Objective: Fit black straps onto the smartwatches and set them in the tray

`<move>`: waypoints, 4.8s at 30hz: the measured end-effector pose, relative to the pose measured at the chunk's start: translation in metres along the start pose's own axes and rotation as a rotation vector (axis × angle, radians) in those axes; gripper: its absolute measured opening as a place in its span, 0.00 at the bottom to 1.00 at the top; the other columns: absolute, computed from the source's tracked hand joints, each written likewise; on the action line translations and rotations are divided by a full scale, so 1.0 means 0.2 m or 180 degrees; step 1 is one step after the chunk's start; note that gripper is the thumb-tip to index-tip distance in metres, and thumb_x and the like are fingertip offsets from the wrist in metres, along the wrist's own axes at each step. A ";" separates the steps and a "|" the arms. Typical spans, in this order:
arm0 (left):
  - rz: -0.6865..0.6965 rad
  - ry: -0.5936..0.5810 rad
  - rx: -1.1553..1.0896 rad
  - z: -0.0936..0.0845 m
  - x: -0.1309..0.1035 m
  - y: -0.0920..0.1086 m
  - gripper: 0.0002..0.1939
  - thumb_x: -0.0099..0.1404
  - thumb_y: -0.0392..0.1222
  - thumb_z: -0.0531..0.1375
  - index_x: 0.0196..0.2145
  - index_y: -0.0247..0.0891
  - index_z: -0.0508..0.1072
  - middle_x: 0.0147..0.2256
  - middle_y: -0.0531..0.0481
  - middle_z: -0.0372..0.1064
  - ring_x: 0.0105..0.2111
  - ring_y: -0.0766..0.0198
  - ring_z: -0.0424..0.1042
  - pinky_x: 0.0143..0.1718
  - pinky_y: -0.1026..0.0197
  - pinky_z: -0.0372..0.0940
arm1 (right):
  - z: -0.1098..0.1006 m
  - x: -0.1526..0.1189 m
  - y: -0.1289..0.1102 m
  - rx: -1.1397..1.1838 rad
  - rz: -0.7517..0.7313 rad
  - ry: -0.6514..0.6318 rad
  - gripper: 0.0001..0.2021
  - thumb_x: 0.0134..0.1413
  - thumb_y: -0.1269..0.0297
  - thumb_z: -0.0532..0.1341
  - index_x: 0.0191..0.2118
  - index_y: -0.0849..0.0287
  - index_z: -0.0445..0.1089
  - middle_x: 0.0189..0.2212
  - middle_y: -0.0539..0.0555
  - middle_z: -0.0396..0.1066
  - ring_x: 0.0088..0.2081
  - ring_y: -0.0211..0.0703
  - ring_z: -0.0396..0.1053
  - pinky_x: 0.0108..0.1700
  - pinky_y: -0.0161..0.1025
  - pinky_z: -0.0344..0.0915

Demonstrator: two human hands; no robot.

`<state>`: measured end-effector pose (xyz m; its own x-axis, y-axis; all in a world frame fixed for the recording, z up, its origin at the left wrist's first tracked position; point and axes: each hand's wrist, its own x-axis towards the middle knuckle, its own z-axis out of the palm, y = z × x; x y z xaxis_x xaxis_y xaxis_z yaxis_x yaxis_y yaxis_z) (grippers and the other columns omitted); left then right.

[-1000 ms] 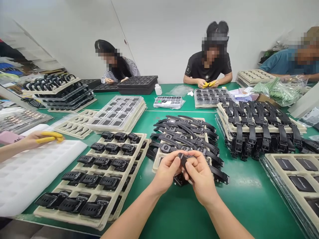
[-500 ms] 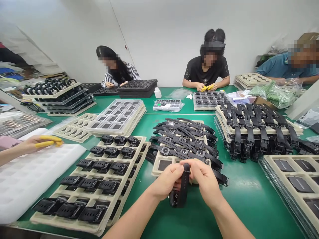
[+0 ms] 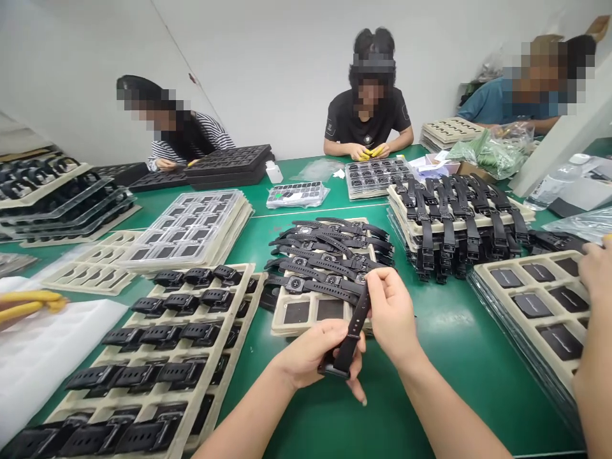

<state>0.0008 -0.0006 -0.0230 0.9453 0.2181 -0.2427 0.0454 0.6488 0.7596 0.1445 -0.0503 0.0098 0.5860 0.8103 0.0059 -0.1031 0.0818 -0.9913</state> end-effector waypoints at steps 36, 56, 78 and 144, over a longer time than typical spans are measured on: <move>0.2985 0.2073 0.4341 0.07 -0.07 0.04 0.17 0.74 0.39 0.57 0.58 0.36 0.68 0.46 0.39 0.73 0.47 0.55 0.73 0.49 0.54 0.72 | 0.00 -0.03 0.05 0.0187 -0.0016 -0.0736 0.18 0.63 0.45 0.63 0.35 0.56 0.71 0.26 0.48 0.65 0.26 0.38 0.64 0.27 0.34 0.64; 0.2643 0.2378 0.2466 0.06 -0.07 0.07 0.09 0.73 0.43 0.59 0.40 0.39 0.77 0.36 0.47 0.76 0.37 0.59 0.76 0.40 0.58 0.71 | -0.01 -0.07 0.07 -0.0743 -0.1185 -0.1556 0.19 0.67 0.58 0.61 0.62 0.46 0.71 0.52 0.57 0.69 0.51 0.51 0.70 0.52 0.46 0.71; 0.2054 0.1631 0.0906 0.07 -0.07 0.06 0.21 0.67 0.59 0.63 0.46 0.40 0.69 0.42 0.46 0.73 0.42 0.60 0.73 0.46 0.58 0.68 | -0.01 -0.10 0.04 -0.0943 -0.0669 -0.1651 0.13 0.67 0.56 0.60 0.53 0.53 0.70 0.40 0.54 0.76 0.39 0.47 0.74 0.38 0.39 0.73; 0.1445 0.1500 0.0479 0.15 -0.06 0.12 0.15 0.50 0.35 0.73 0.36 0.34 0.79 0.33 0.49 0.76 0.27 0.66 0.72 0.29 0.64 0.72 | -0.01 -0.04 0.18 -0.0699 -0.2508 0.0168 0.07 0.72 0.64 0.55 0.44 0.54 0.71 0.35 0.51 0.69 0.35 0.43 0.69 0.36 0.40 0.65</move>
<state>0.0004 -0.0099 0.0172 0.6405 0.7626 -0.0908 -0.2467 0.3162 0.9161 0.1381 -0.0560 -0.0254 0.4586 0.5337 0.7106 0.5111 0.4957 -0.7022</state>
